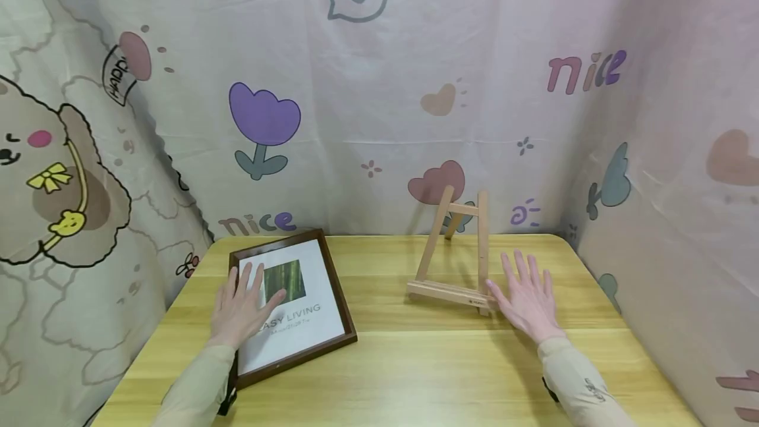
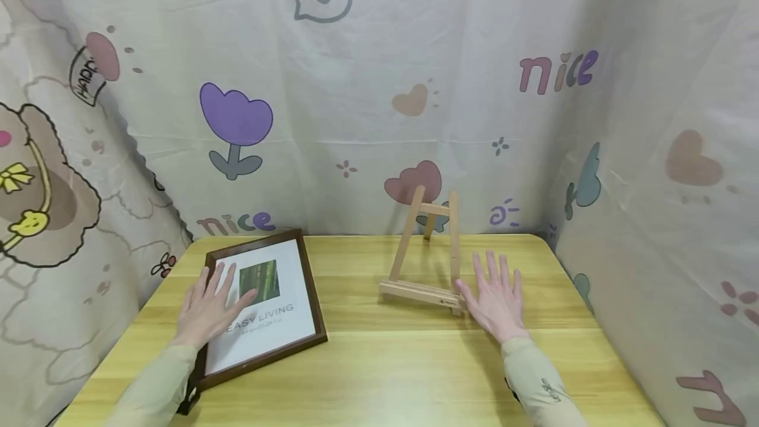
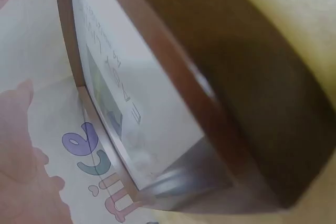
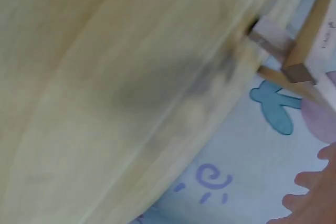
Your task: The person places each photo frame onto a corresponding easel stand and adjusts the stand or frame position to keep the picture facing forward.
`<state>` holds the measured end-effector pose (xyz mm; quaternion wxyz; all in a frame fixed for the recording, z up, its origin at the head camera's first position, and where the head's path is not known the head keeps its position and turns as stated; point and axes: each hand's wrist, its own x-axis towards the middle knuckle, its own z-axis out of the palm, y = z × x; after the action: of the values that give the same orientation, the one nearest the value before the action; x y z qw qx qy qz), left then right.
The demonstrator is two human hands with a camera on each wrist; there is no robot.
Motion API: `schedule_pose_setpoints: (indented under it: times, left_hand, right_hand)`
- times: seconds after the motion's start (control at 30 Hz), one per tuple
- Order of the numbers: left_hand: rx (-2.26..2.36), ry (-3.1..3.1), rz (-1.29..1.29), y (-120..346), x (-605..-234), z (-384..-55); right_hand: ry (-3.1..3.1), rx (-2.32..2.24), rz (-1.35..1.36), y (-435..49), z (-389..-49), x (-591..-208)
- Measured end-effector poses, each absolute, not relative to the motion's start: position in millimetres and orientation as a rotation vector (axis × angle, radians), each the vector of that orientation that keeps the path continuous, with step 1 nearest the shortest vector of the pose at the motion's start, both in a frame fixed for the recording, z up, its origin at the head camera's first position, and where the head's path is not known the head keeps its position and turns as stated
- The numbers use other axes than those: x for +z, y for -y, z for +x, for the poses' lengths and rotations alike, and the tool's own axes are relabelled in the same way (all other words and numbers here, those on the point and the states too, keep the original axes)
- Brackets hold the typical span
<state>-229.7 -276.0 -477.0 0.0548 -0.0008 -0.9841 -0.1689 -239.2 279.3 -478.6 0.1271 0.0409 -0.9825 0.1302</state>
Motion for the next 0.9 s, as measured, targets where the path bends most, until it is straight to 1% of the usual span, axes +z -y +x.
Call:
schedule_pose_setpoints:
  times: [0.27,0.57,0.73,0.9]
  left_hand:
    - [-0.682,3.039,0.035,287,-473,-217]
    - [-0.936,3.086,0.129,294,-464,-216]
    - [-1.104,3.097,0.223,298,-464,-217]
    - [-1.235,3.07,0.293,300,-467,-213]
  right_hand:
    - [2.777,0.454,0.187,-258,-234,-462]
    - [2.616,0.533,0.344,-219,-235,-454]
    - [2.626,0.652,0.398,-190,-234,-456]
    - [2.646,0.865,0.487,-164,-232,-458]
